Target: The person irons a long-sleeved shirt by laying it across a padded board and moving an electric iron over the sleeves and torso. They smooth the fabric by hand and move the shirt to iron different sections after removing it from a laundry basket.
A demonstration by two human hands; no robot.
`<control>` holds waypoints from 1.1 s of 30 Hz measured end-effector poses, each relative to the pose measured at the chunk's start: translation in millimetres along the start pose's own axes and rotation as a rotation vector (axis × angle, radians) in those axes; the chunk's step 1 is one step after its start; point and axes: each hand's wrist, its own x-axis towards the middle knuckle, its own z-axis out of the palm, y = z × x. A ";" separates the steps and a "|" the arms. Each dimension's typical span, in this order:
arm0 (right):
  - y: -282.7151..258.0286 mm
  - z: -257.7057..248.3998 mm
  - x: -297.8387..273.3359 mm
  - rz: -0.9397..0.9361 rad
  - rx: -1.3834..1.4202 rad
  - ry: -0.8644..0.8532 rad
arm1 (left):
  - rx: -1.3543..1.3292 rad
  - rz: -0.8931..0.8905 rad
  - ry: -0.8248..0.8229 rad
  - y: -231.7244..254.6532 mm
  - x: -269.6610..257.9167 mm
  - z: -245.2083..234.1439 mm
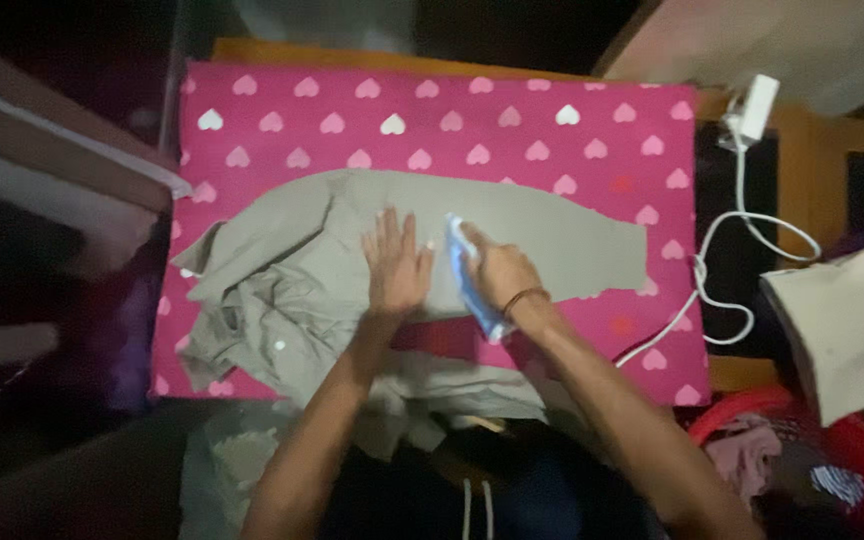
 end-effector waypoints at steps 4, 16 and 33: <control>74.7 -23.6 16.4 -0.093 0.147 0.339 | -0.023 0.247 0.078 51.1 -20.7 5.8; 133.1 -58.6 -22.8 0.303 -0.018 0.127 | 0.056 0.393 0.012 107.8 -2.9 35.9; 187.0 -74.6 -51.8 0.285 -0.041 0.245 | 0.054 0.390 -0.007 110.0 -2.2 25.1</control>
